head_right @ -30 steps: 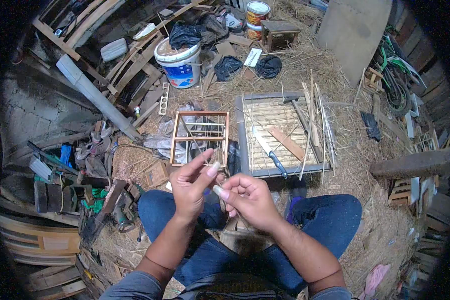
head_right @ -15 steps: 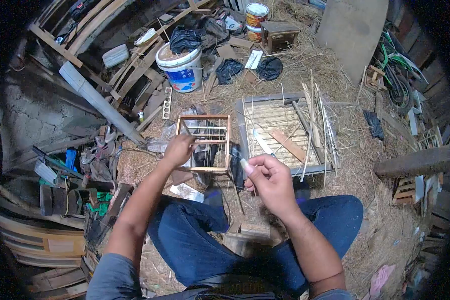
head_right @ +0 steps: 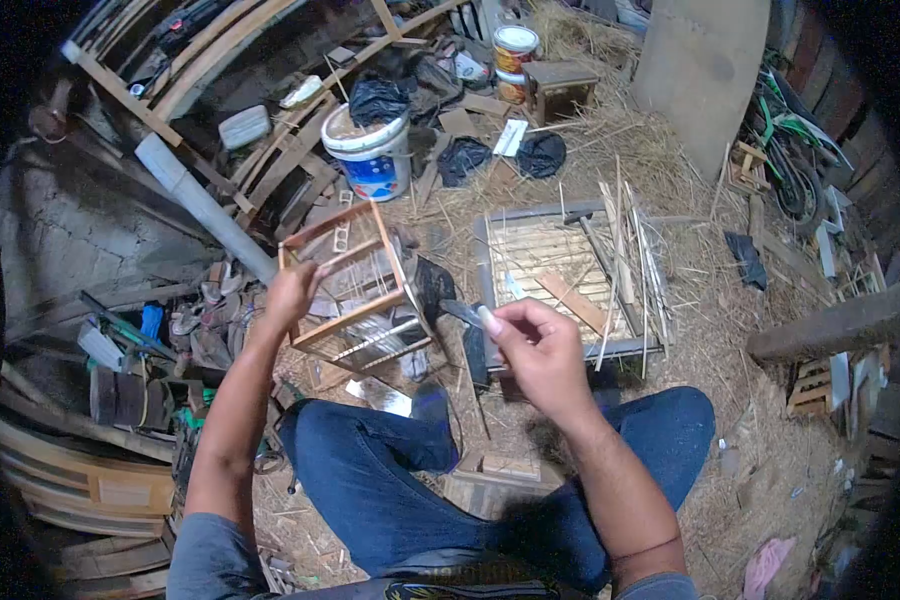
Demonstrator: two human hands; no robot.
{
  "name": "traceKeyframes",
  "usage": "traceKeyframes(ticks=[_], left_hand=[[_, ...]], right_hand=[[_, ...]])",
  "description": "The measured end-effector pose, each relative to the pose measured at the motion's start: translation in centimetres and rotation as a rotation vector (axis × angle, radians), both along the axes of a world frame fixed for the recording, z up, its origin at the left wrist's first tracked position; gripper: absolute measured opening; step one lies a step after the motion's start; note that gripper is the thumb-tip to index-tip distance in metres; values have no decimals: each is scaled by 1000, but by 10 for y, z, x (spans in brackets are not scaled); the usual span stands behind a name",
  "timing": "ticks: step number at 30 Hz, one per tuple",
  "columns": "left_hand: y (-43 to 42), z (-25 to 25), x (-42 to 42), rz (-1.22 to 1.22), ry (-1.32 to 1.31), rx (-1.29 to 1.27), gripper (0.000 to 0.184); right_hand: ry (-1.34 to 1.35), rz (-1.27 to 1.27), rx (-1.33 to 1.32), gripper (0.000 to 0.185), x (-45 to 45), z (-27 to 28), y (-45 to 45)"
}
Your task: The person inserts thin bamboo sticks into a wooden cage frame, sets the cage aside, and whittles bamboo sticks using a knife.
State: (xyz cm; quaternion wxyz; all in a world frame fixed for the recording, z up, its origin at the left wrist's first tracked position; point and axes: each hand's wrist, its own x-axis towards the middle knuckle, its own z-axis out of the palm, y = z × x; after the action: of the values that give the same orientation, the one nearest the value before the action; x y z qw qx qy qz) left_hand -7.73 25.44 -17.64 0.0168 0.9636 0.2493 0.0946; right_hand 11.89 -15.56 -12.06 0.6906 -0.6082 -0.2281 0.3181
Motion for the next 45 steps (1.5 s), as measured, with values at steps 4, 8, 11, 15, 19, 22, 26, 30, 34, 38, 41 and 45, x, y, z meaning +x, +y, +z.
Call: traceKeyframes(ticks=[4, 8, 11, 15, 19, 22, 26, 30, 34, 38, 41, 45], left_hand=[[-22, 97, -26, 145, -160, -136, 26], [-62, 165, -42, 174, -363, -258, 36], [-99, 187, -40, 144, -446, -361, 39], [-153, 198, -22, 22, -480, -376, 29], [-182, 194, 4, -76, -337, -347, 25], [-201, 189, 25, -148, -293, -346, 30], [-212, 181, 47, -210, -205, -380, 34], [-217, 178, 63, -230, -154, -463, 39], [-219, 178, 75, -221, -132, -487, 43], [-218, 163, 85, -259, -123, -532, 46], [-220, 169, 87, -293, -111, -538, 48], [-218, 173, 90, -289, -46, -522, 48]], right_hand=[[-164, -90, 37, 12, -5, 15, -12], [-175, -112, 61, 11, -21, 45, -34], [-174, -149, 85, 13, -30, 57, -62], [-181, -216, 168, 13, -36, 62, -93], [-186, -272, 114, 13, -44, 74, -121], [-240, -277, 43, 15, -51, 83, -138], [-330, -241, -57, 17, -62, 108, -145], [-391, -194, -213, 11, -58, 128, -139], [-501, -146, -309, 13, -46, 149, -130], [-805, -81, -469, 15, -33, 172, -112], [-913, -37, -525, 14, -25, 182, -99], [-920, 58, -615, 14, -19, 187, -84]])
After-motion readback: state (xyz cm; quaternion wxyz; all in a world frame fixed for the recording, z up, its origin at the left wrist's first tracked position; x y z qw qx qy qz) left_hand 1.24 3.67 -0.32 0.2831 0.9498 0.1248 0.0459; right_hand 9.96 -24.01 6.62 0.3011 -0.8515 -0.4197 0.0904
